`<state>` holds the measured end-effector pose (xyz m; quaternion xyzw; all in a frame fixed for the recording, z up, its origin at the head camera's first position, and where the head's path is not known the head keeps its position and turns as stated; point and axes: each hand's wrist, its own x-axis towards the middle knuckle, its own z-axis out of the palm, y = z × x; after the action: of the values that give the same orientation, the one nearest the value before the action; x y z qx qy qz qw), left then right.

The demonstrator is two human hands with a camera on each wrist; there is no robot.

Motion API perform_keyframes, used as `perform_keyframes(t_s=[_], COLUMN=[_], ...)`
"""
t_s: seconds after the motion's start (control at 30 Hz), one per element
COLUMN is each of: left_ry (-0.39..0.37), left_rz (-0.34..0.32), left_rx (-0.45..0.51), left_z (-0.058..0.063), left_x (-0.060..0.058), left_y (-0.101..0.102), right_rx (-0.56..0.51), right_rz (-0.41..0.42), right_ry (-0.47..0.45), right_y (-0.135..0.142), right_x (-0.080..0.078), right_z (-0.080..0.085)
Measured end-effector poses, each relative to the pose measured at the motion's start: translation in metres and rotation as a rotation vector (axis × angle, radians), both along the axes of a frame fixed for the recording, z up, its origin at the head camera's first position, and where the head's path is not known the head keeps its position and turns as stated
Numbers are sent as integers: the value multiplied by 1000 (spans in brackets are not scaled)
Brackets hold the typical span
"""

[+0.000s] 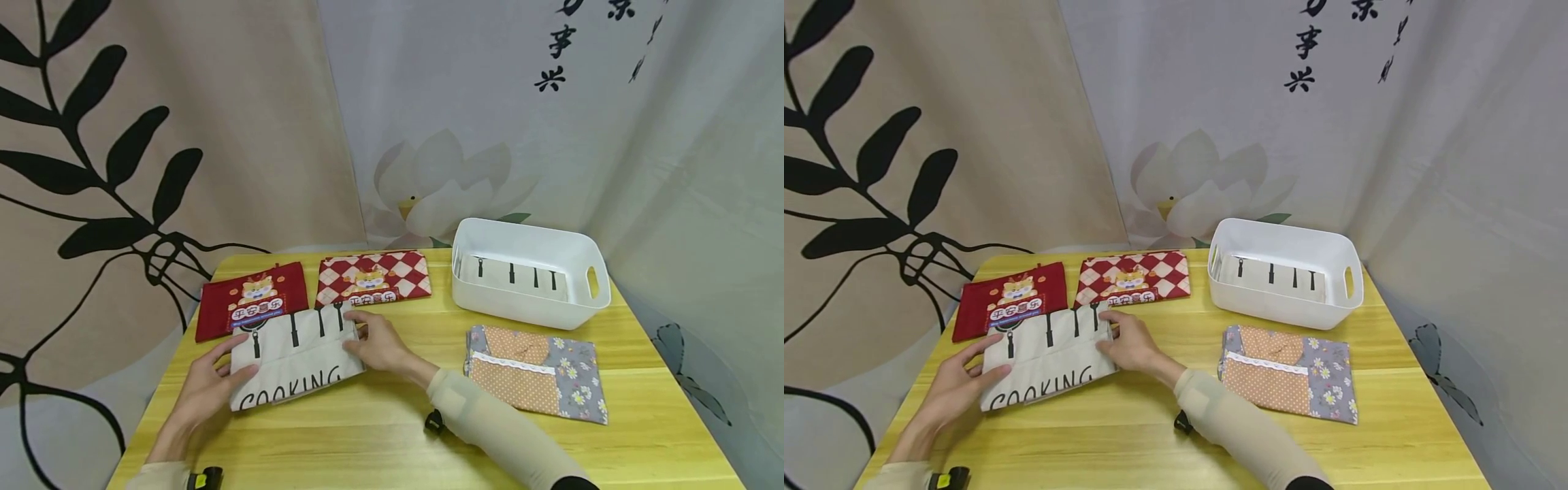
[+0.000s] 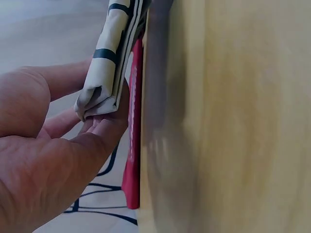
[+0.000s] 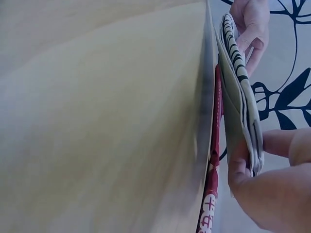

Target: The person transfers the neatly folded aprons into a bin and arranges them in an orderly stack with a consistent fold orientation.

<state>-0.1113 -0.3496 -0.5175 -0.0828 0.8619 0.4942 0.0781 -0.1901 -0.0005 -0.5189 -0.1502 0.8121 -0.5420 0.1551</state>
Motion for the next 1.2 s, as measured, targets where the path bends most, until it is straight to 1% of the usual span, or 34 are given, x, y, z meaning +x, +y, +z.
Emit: perform_keyframes(t_s=[0.1, 0.33, 0.7, 1.0, 1.2], left_ry=[25, 79, 104, 129, 146], left_rz=[-6, -25, -61, -89, -100], left_rx=[6, 57, 98, 70, 73], left_z=[2, 9, 17, 23, 27], left_x=[-3, -11, -23, -32, -40], left_y=[4, 15, 32, 44, 52], right_rx=[-1, -17, -28, -30, -40], right_rz=[-4, -22, -44, -60, -71], right_ry=[19, 43, 84, 122, 123], right_y=[6, 19, 41, 55, 64], right_x=[-1, -4, -9, -11, -12], right_z=[2, 9, 19, 24, 30])
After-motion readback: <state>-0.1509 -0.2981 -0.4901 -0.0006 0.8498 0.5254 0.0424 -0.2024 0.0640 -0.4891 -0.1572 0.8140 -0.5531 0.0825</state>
